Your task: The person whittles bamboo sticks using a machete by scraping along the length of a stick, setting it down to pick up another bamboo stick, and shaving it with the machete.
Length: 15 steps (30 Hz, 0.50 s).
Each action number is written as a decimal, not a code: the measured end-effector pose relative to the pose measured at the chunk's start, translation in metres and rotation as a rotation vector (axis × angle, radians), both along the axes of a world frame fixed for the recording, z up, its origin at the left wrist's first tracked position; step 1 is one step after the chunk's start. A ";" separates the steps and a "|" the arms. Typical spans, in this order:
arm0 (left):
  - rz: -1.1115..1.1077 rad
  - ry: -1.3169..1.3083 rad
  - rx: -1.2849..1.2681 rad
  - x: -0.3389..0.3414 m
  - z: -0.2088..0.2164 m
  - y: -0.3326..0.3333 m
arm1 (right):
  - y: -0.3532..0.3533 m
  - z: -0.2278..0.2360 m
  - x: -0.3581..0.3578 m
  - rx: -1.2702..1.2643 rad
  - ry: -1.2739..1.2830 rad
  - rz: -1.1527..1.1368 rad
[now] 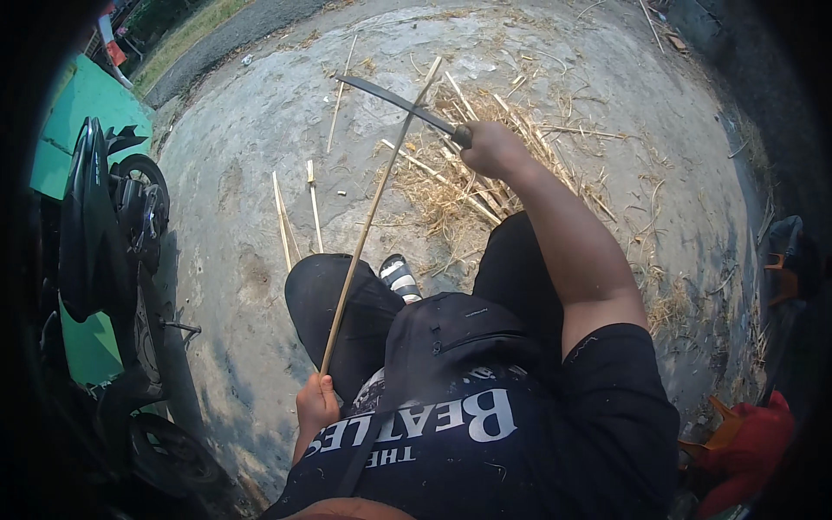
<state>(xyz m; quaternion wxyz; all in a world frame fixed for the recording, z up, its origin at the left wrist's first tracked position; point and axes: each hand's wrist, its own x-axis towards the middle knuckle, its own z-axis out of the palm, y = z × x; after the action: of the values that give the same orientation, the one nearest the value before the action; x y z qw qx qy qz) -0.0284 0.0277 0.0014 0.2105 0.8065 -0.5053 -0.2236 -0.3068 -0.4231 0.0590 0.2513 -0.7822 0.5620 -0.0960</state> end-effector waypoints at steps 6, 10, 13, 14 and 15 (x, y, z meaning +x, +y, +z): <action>0.009 0.046 -0.001 -0.002 0.006 0.000 | 0.071 -0.026 0.035 -0.317 0.139 0.608; -0.023 0.000 -0.054 0.001 -0.006 0.002 | 0.045 -0.032 0.020 -0.058 0.082 0.351; 0.002 -0.037 -0.044 0.001 -0.005 -0.005 | 0.023 -0.029 0.027 0.076 0.158 0.251; 0.006 -0.020 -0.022 -0.002 0.000 -0.004 | 0.027 -0.026 0.033 0.077 0.154 0.252; 0.010 -0.002 0.000 -0.003 0.002 -0.004 | 0.035 -0.024 0.038 0.048 0.131 0.305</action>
<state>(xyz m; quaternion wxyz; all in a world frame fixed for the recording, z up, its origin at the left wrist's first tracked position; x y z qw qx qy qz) -0.0318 0.0234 0.0036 0.2109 0.8092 -0.5015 -0.2218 -0.2692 -0.3884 0.0351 0.2444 -0.8567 0.4543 0.0082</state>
